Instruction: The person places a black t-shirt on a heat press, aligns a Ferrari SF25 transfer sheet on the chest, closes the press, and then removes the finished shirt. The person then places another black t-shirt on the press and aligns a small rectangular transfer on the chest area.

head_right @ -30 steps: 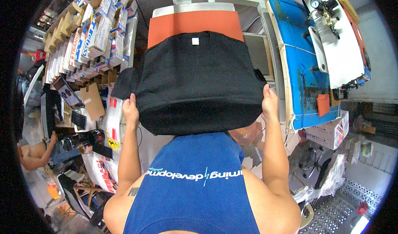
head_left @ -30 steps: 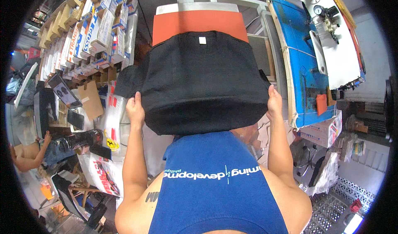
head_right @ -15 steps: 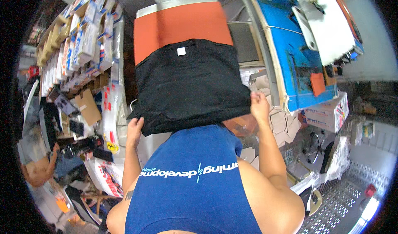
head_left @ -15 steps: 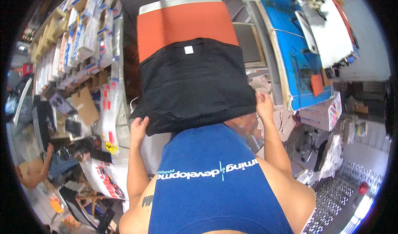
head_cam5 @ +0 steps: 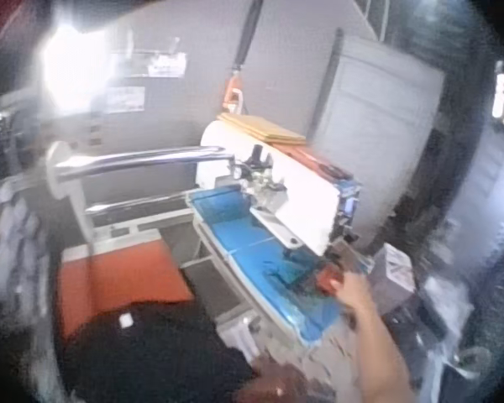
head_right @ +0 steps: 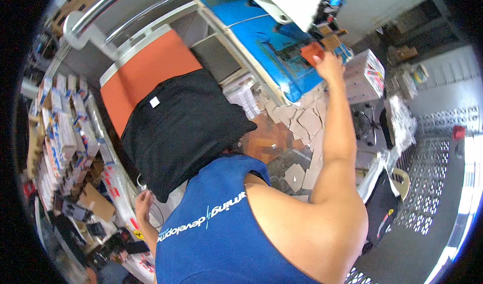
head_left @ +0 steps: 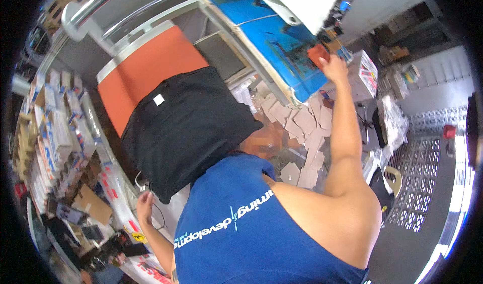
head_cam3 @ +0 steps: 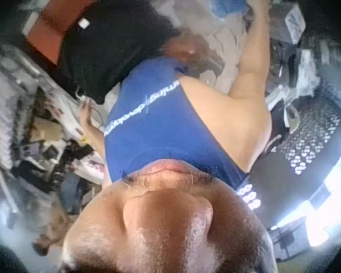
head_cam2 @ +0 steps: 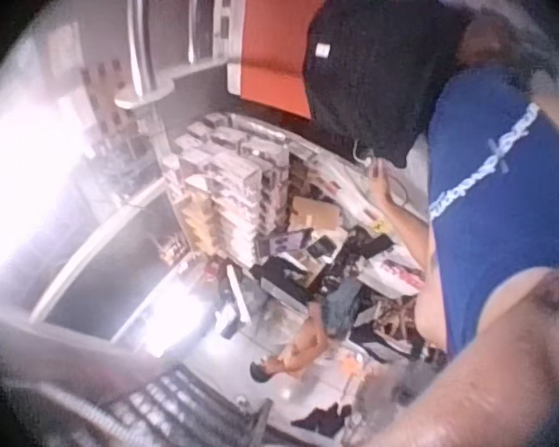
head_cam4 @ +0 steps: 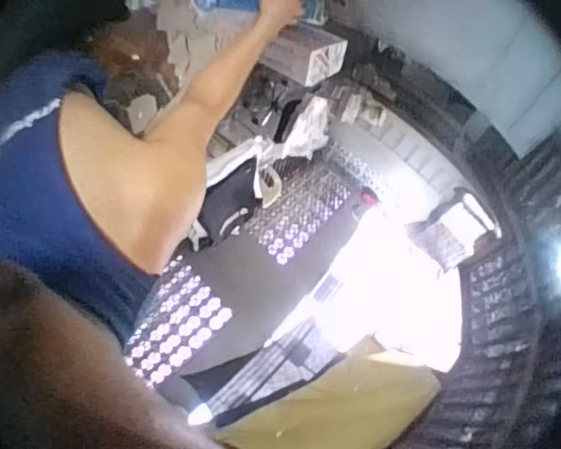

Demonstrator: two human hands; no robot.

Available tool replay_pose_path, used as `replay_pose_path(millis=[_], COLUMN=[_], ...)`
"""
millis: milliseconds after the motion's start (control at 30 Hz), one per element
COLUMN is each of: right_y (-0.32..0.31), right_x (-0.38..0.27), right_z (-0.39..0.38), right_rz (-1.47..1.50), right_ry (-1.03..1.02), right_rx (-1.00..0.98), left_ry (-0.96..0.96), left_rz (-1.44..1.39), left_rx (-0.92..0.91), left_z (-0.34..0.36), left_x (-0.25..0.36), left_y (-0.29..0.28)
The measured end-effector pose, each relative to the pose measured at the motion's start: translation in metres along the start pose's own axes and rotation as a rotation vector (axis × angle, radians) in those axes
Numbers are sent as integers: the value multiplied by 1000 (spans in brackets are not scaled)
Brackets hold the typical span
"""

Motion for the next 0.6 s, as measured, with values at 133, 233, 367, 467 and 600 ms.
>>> replay_pose_path(millis=[133,233,367,467,600], right_y=[10,-5,-53,-53,-59], right_x=[32,22,-77,-221,-354], right_z=[27,1,-89,-165,-248], right_rz=[46,1057,1638,1412,1544], right_ry=[2,301,224,-153,-321], right_rx=[-89,-491,-551,-955,-1411], left_ry=[189,379,605,954,982], left_rz=[168,342,125,117,354], left_rx=[184,425,521,200,-222], left_z=[-10,-41,-86,-103,-108], left_x=[30,79,168,246,292], left_y=[-18,-20,27,114,178])
Point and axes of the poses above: each hand's wrist, its own z-axis towards the middle knuckle, its own y-axis out of the palm, x = y × z, the point moved 5 cm from there along z, towards the middle knuckle, and after that the axes turned 3 degrees about -z, right-handed, at the moved point
